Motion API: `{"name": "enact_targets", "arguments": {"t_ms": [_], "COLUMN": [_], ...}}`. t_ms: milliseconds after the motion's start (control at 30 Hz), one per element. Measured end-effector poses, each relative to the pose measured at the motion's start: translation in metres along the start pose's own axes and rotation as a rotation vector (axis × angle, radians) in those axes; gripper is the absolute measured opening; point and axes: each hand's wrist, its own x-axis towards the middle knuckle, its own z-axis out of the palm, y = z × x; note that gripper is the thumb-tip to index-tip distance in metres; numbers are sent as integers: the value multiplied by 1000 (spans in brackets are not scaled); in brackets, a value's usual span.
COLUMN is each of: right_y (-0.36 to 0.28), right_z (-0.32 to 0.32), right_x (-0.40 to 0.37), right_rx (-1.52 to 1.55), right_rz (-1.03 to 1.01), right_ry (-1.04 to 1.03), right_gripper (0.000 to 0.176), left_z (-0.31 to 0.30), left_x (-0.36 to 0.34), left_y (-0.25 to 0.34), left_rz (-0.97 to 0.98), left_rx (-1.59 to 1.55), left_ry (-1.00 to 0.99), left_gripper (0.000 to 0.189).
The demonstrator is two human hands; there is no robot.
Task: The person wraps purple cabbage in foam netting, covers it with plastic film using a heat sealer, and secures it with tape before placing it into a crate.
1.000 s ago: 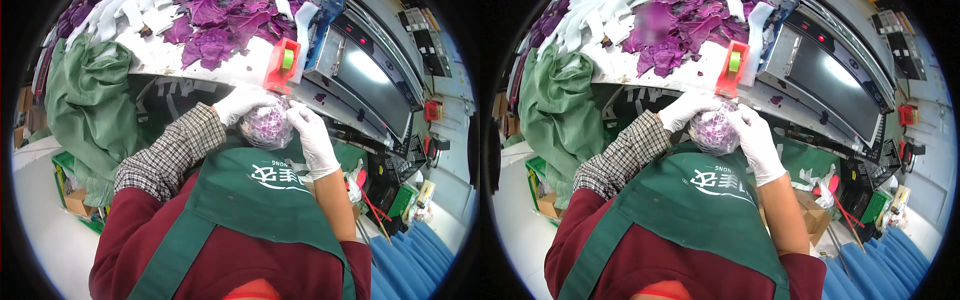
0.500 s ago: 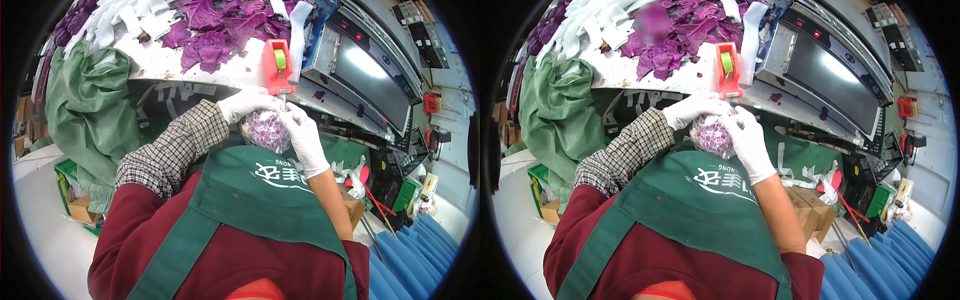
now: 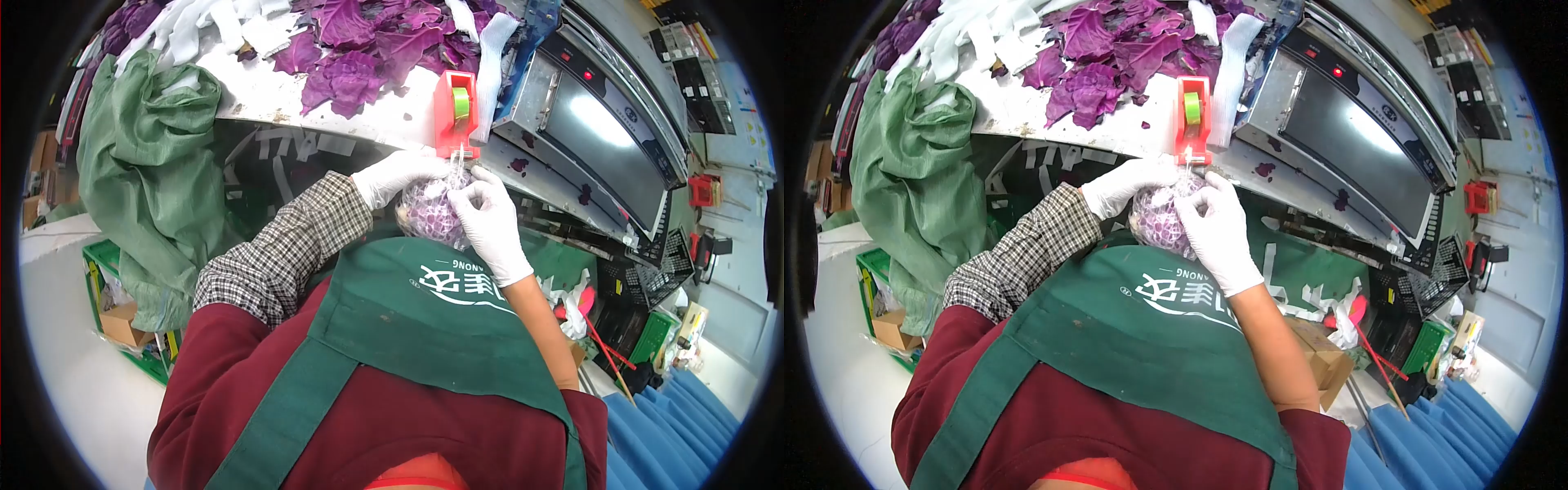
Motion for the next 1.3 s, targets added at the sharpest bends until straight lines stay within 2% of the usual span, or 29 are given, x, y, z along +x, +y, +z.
{"name": "enact_targets", "arguments": {"t_ms": [167, 333, 467, 567, 667, 767, 800, 933, 1033, 1167, 1300], "right_y": [7, 5, 2, 20, 26, 29, 22, 44, 61, 85, 65], "right_z": [-9, -23, -37, -36, -36, -44, -50, -52, -47, -40, -35], "right_x": [1, 5, 10, 15, 17, 21, 25, 62, 80, 90, 91], "right_rx": [46, -136, 38, 194, 240, 301, 334, 568, 681, 689, 506], "right_rz": [-25, -111, -66, 38, -12, 39, 70, 377, 457, 255, 175], "right_ry": [-51, -86, -58, -212, -248, -349, -411, -537, -564, -752, -687], "right_gripper": [20, 22, 47, 68, 74, 78, 76, 43, 41, 39, 39], "left_z": [8, 17, 31, 42, 47, 66, 71, 78, 81, 77, 76], "left_x": [0, -1, -12, -12, -9, -14, -17, -14, -9, -2, 0], "left_y": [-9, -16, -14, -18, -29, -25, -23, -25, -31, -37, -44], "left_rz": [44, 102, 177, 181, 190, 263, 253, 227, 270, 289, 285], "left_rx": [-44, -88, -31, -30, 64, -1, 19, 84, 139, 38, 6], "left_ry": [51, 121, 143, 171, 261, 306, 331, 404, 423, 356, 406], "left_gripper": [37, 37, 37, 36, 33, 30, 30, 33, 34, 36, 38]}}
